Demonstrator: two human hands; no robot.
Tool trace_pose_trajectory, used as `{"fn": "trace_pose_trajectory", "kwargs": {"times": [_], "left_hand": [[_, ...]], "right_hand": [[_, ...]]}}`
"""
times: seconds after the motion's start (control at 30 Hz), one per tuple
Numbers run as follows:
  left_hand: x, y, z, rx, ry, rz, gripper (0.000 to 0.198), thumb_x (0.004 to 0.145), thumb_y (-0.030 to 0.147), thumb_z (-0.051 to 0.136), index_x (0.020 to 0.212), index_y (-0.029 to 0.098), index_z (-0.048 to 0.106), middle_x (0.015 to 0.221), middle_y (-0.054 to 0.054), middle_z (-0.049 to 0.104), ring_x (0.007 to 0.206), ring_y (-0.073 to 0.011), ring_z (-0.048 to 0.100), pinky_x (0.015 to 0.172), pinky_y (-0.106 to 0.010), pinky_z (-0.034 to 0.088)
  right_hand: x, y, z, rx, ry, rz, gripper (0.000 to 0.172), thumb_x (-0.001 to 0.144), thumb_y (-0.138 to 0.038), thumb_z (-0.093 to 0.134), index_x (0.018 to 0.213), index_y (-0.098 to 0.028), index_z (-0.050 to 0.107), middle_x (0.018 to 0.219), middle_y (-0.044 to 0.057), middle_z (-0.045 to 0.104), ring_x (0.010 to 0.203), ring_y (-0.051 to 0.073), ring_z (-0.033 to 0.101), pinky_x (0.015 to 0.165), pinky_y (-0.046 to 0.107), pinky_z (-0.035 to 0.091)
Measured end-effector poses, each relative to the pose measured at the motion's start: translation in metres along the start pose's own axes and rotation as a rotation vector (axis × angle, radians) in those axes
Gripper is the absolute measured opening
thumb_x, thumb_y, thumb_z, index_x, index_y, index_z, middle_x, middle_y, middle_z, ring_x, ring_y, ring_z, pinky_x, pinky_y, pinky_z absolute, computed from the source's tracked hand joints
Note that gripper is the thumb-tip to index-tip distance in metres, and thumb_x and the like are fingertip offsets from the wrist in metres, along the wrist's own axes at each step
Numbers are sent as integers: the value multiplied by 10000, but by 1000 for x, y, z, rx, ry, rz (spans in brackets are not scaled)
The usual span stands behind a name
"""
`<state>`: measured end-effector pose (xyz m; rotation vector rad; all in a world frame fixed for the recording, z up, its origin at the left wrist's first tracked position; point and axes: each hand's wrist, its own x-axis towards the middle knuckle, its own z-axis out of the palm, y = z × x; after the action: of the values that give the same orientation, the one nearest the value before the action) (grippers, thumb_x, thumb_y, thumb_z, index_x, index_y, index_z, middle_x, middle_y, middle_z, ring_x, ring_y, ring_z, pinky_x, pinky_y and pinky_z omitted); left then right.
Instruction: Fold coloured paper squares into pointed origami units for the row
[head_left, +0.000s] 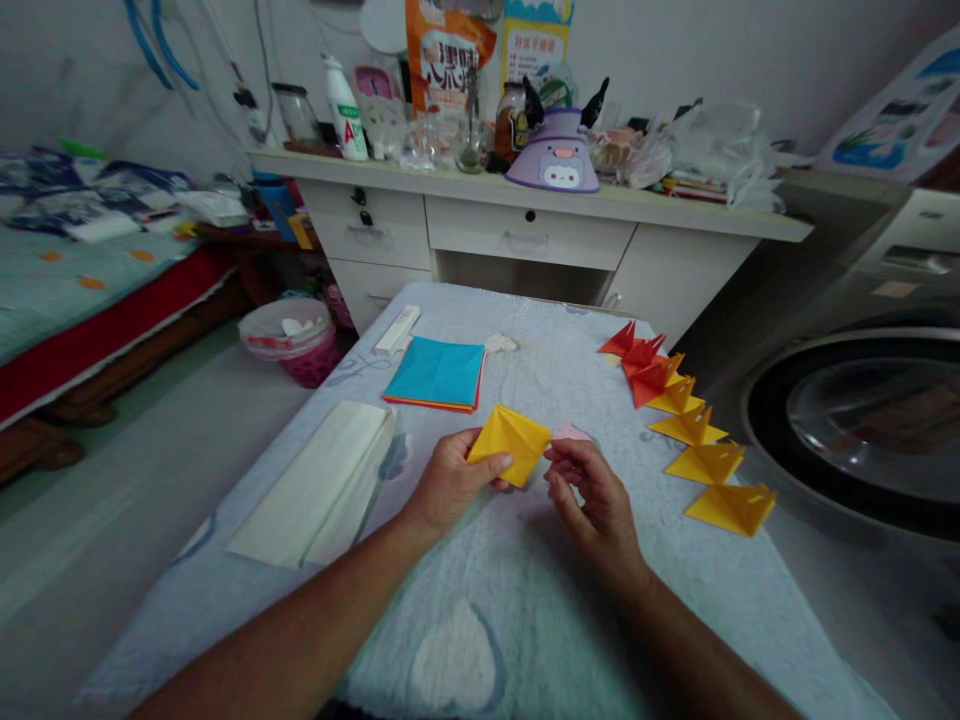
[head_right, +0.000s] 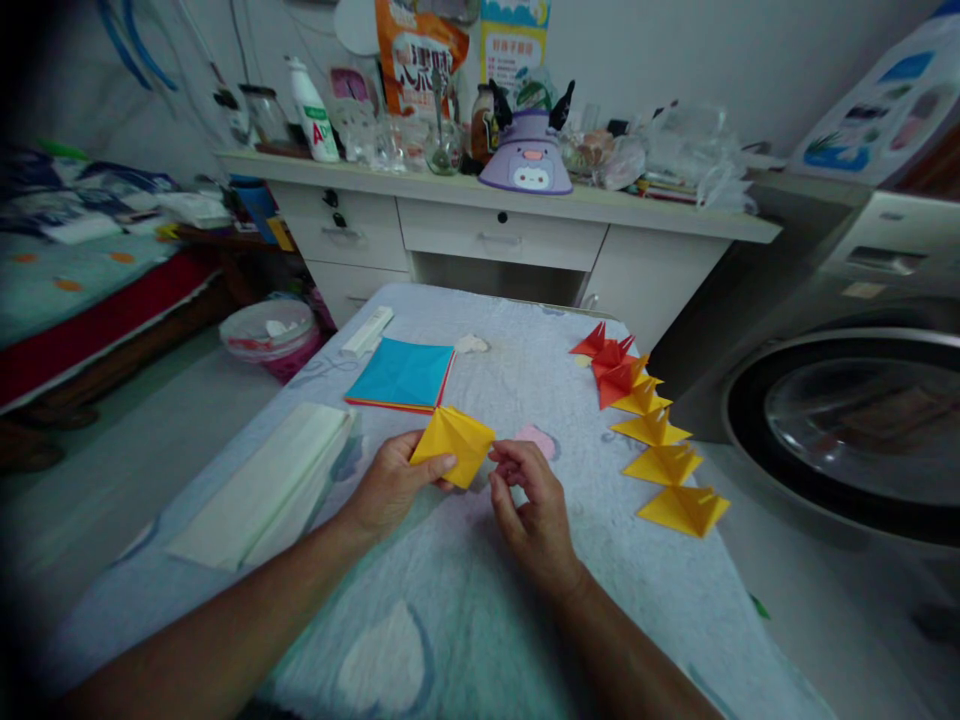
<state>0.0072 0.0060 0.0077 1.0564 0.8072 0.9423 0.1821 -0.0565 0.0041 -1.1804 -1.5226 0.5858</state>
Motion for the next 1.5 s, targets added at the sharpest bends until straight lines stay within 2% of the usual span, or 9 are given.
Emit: {"fn": "trace_pose_trajectory", "kwargs": {"times": [0.33, 0.63, 0.83, 0.93, 1.1, 1.27, 1.33, 1.4, 1.5], "left_hand": [[-1, 1, 0, 46, -6, 36, 274, 733, 256, 740, 934, 84, 667, 807, -60, 689, 597, -104, 585, 553, -218, 479], [-5, 5, -2, 269, 30, 104, 329, 744, 279, 711, 1019, 108, 650, 845, -42, 679, 636, -124, 586, 551, -218, 478], [-5, 9, -2, 333, 37, 183, 286, 752, 255, 687, 1008, 131, 657, 933, -48, 695, 819, -174, 641, 713, -250, 514], [-5, 6, -2, 336, 35, 176, 285, 759, 255, 679, 1014, 133, 638, 923, -45, 689, 815, -173, 644, 717, -256, 518], [-7, 5, -1, 334, 83, 236, 428, 727, 210, 701, 1117, 168, 530, 1024, -40, 660, 892, -171, 647, 764, -255, 526], [-10, 8, 0, 490, -37, 197, 248, 759, 197, 652, 995, 164, 581, 907, -17, 666, 807, -151, 642, 709, -234, 518], [-11, 6, 0, 554, -73, 225, 262, 758, 162, 643, 1013, 178, 587, 941, -14, 672, 841, -151, 645, 747, -239, 517], [-12, 3, 1, 563, -71, 271, 392, 751, 129, 649, 1120, 207, 543, 1030, -21, 668, 926, -158, 647, 812, -253, 515], [-13, -2, 0, 524, -10, 340, 550, 753, 130, 673, 1238, 236, 437, 1112, -45, 639, 1000, -175, 641, 838, -270, 519]], "right_hand": [[-2, 1, 0, 47, 0, 53, 351, 915, -194, 551, 1242, -318, 522, 1101, 48, 596, 880, 162, 601, 743, 315, 530], [-3, -1, 0, 82, -10, 75, 346, 918, -205, 553, 1244, -319, 532, 1098, 49, 597, 888, 164, 599, 741, 310, 529], [-2, -4, -1, 58, -32, 37, 349, 916, -197, 550, 1243, -320, 545, 1106, 46, 593, 906, 162, 589, 778, 318, 521], [-2, -5, -1, 66, -36, 41, 352, 917, -201, 551, 1250, -313, 544, 1108, 51, 589, 905, 165, 589, 776, 322, 522], [-4, -4, 1, 108, 24, 94, 383, 904, -235, 581, 1273, -309, 512, 1128, 58, 576, 920, 169, 572, 752, 311, 520], [1, -1, -1, 240, 44, 219, 471, 869, -303, 644, 1307, -319, 470, 1255, 69, 521, 922, 154, 560, 699, 273, 522], [3, 0, -1, 308, -11, 270, 434, 851, -325, 668, 1257, -293, 520, 1152, 59, 582, 867, 145, 574, 683, 261, 520], [6, 0, -1, 373, -74, 309, 301, 850, -347, 665, 1127, -250, 600, 937, 28, 624, 733, 121, 570, 637, 243, 509], [8, -2, 1, 424, -91, 332, 205, 842, -372, 665, 975, -220, 629, 728, -17, 578, 566, 88, 501, 522, 206, 456]]}}
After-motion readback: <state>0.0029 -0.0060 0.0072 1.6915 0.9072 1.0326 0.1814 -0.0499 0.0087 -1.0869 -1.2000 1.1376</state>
